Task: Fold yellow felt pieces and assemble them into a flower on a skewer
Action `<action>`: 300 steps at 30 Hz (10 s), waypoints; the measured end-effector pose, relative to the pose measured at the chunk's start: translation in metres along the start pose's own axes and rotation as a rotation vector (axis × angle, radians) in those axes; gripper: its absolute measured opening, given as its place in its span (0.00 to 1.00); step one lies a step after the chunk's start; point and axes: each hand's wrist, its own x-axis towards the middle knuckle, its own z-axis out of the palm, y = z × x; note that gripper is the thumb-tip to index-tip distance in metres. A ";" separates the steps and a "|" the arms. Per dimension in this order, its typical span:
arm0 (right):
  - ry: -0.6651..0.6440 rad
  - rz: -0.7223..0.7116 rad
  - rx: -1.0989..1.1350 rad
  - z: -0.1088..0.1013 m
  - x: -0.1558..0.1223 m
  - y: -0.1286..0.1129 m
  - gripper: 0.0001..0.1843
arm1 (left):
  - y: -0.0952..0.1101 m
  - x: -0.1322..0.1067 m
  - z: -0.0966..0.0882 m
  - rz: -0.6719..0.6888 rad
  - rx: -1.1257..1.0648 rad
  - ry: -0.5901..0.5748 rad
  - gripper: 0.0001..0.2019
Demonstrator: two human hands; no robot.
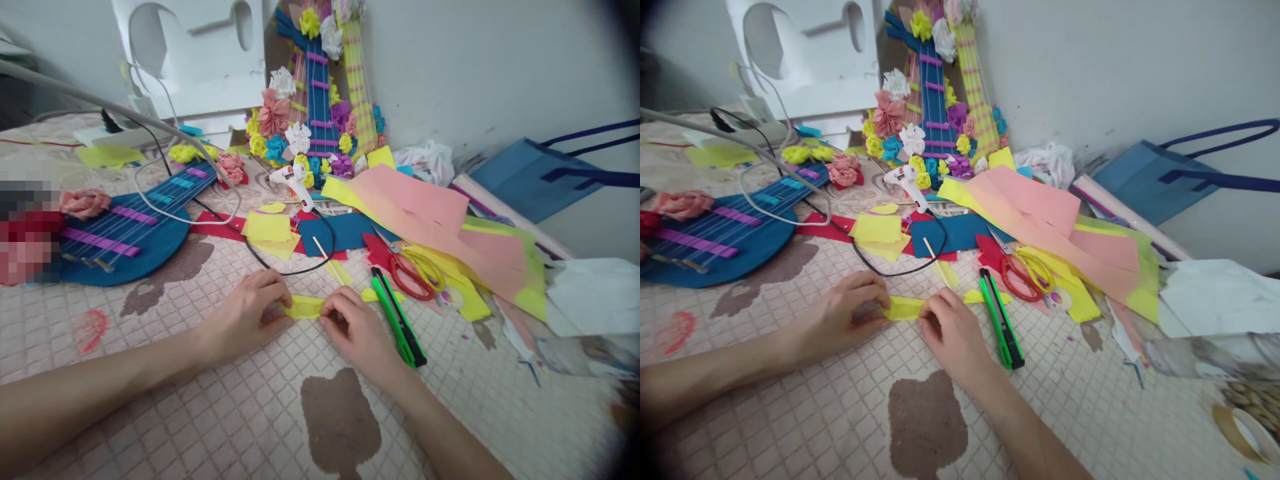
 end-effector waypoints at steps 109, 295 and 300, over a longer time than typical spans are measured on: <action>0.089 0.081 -0.145 0.012 0.005 -0.011 0.03 | 0.007 0.011 0.005 -0.115 0.053 -0.055 0.07; -0.024 0.272 0.746 0.001 0.005 -0.008 0.17 | 0.011 0.020 -0.023 -0.461 -0.576 -0.121 0.13; -0.025 0.293 0.675 -0.002 0.006 -0.010 0.15 | 0.012 0.021 -0.024 -0.435 -0.530 -0.093 0.13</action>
